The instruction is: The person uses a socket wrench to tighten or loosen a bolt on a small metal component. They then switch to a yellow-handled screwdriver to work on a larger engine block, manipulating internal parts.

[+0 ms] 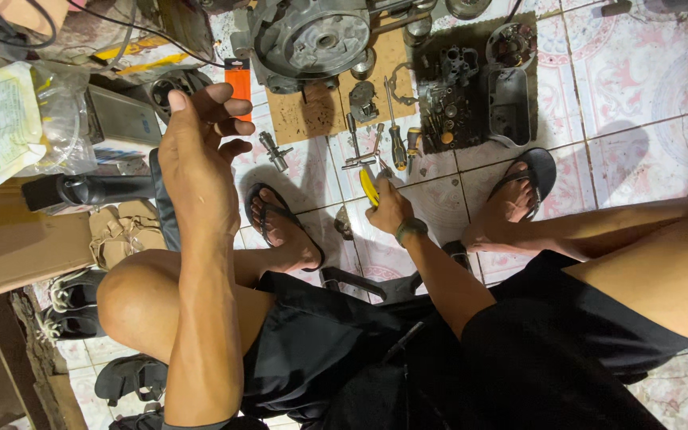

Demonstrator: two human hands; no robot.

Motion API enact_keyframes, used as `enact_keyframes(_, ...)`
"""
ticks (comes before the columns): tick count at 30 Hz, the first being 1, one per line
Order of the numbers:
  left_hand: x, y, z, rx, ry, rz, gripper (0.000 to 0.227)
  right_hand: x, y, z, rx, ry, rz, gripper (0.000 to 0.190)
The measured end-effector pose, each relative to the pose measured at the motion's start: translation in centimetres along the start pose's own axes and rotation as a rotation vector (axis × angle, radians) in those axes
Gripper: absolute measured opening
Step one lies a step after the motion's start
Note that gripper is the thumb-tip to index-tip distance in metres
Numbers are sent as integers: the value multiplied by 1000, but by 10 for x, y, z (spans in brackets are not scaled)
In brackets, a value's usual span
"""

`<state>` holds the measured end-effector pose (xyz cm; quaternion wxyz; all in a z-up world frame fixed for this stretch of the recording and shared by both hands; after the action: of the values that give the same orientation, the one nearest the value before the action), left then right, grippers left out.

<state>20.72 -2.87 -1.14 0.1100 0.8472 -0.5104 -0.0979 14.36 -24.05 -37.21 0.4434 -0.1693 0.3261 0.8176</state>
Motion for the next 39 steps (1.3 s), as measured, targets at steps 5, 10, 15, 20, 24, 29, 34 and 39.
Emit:
enact_keyframes(5,7,1,-1,0,-10,21,52,-3,-3,-6,-30,70,-4,47)
enact_keyframes(10,9,1,0,-7,-18,27,52,9,9,-11,9,109,122,57)
enact_keyframes(15,8,-2,4,-12,-16,23,53,39,3,-40,-20,240,170,50)
enact_keyframes(20,7,-1,4,-7,-18,22,51,21,-12,-50,99,110,-100,49)
enact_keyframes(24,7,-2,9,-12,-23,13,53,-60,-31,-46,-285,-337,-599,60)
enact_keyframes(29,15,-2,9,-17,-41,26,51,-142,-50,-148,-120,-260,-840,41)
enact_keyframes(34,26,-3,11,-19,-69,43,48,-182,-62,-216,241,-80,-709,36)
enact_keyframes(39,41,-10,19,-36,-138,80,47,-212,-52,-189,321,5,-650,37)
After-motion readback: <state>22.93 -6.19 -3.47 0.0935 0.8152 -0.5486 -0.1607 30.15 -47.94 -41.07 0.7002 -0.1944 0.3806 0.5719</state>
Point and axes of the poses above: each hand's wrist, its own y-axis away from the middle knuckle, its own x-axis out of the palm, z = x × y, the point moved 10 cm from there along -y, towards the middle knuckle, and after that the axes turned 10 degrees about -x, right-handed, at the moved point
